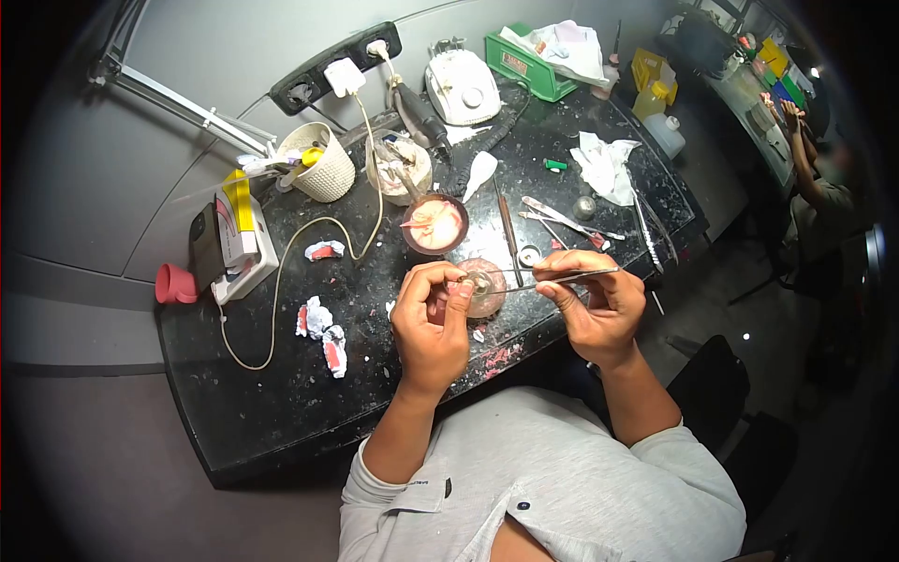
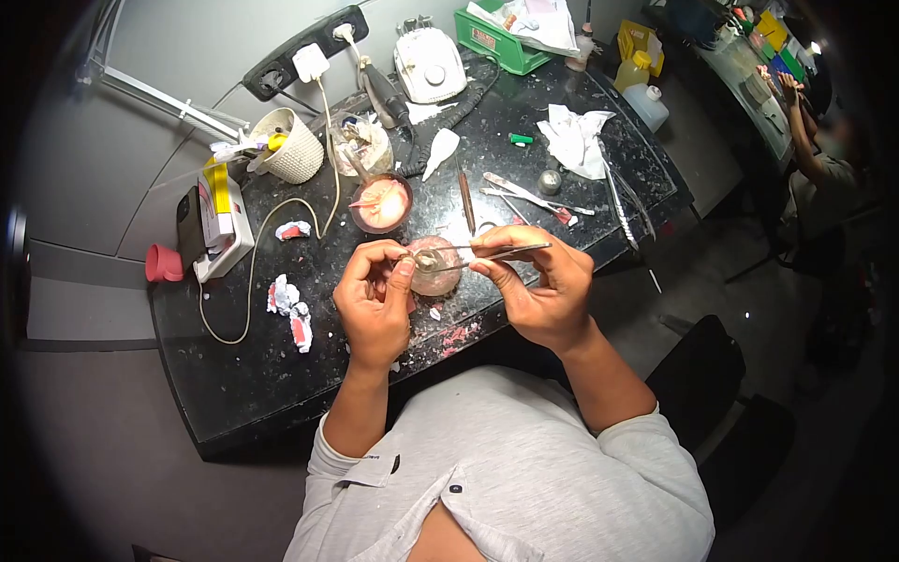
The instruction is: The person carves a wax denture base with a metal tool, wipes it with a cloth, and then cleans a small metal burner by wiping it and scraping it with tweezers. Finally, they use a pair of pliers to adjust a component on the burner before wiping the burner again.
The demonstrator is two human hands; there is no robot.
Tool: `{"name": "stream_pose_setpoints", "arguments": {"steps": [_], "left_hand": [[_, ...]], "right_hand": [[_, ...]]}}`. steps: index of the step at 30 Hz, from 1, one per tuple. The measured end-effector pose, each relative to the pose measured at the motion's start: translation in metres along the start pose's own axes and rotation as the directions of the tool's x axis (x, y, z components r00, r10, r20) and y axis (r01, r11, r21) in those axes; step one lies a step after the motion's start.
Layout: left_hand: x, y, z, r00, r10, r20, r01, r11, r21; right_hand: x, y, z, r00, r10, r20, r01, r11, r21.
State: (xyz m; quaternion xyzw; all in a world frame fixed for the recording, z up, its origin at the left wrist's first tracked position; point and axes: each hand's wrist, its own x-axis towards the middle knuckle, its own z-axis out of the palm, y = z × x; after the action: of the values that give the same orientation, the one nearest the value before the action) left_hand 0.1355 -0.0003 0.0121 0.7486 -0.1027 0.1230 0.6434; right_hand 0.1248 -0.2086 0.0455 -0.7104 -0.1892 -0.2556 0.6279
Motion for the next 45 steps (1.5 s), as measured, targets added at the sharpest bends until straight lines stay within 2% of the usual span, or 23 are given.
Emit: {"name": "stream_pose_setpoints", "arguments": {"steps": [5,8,10,13,14,16,20,22,25,32,34,37,38,40,44,45], "left_hand": [[0.004,0.007,-0.001,0.999,0.049,0.007,-0.049,0.996,0.076],[0.006,0.010,-0.001,0.997,0.075,0.005,-0.075,0.993,0.086],[0.010,0.009,-0.003,0.976,0.216,0.000,-0.214,0.967,0.138],[0.012,0.010,-0.005,0.969,0.248,0.013,-0.246,0.955,0.165],[0.011,0.009,-0.005,0.969,0.247,0.013,-0.246,0.955,0.167],[0.007,0.008,-0.004,0.995,0.102,0.012,-0.103,0.989,0.107],[0.006,0.007,-0.003,0.995,0.095,0.014,-0.096,0.988,0.118],[0.008,0.012,-0.004,0.997,0.081,-0.005,-0.080,0.988,0.134],[0.012,0.013,-0.006,0.987,0.157,-0.013,-0.152,0.970,0.191],[0.012,0.014,-0.006,0.991,0.129,-0.028,-0.121,0.974,0.189],[0.011,0.013,-0.006,0.994,0.106,-0.032,-0.099,0.980,0.174],[0.011,0.013,-0.005,0.993,0.111,-0.034,-0.104,0.981,0.162],[0.011,0.012,-0.004,0.993,0.112,-0.033,-0.105,0.981,0.162],[0.012,0.012,-0.004,0.992,0.126,-0.032,-0.119,0.980,0.162],[0.012,0.014,-0.004,0.988,0.151,-0.019,-0.145,0.973,0.181],[0.011,0.014,-0.004,0.991,0.132,-0.014,-0.127,0.975,0.182]], "right_hand": [[0.000,-0.004,0.003,0.999,-0.027,-0.033,0.028,0.999,0.042],[-0.002,-0.001,0.004,0.997,-0.063,-0.040,0.063,0.998,-0.014],[-0.003,0.000,0.005,0.997,-0.053,-0.063,0.054,0.998,0.012],[-0.002,0.002,0.006,0.998,-0.040,-0.054,0.041,0.999,0.010],[-0.002,0.004,0.006,0.998,-0.039,-0.054,0.040,0.999,0.012],[-0.002,0.007,0.007,0.998,-0.001,-0.057,0.003,1.000,0.029],[0.000,0.011,0.006,0.998,-0.053,0.015,0.052,0.998,0.040],[0.002,0.008,0.004,0.995,-0.039,0.088,0.043,0.998,-0.037],[-0.001,0.010,0.004,0.996,-0.002,0.091,0.005,1.000,-0.031],[0.002,0.006,0.002,0.998,0.000,0.063,0.002,1.000,-0.024],[0.004,0.002,0.005,0.999,-0.031,-0.013,0.030,0.999,-0.043],[0.001,0.005,0.008,0.999,0.000,-0.044,0.000,1.000,-0.012],[0.001,0.005,0.007,0.999,-0.001,-0.044,0.000,1.000,-0.012],[0.001,0.005,0.004,0.999,-0.018,0.052,0.022,0.996,-0.085],[-0.002,0.011,0.003,0.998,-0.033,0.061,0.040,0.991,-0.128],[-0.002,0.012,0.006,1.000,-0.019,0.000,0.018,0.994,-0.104]]}}
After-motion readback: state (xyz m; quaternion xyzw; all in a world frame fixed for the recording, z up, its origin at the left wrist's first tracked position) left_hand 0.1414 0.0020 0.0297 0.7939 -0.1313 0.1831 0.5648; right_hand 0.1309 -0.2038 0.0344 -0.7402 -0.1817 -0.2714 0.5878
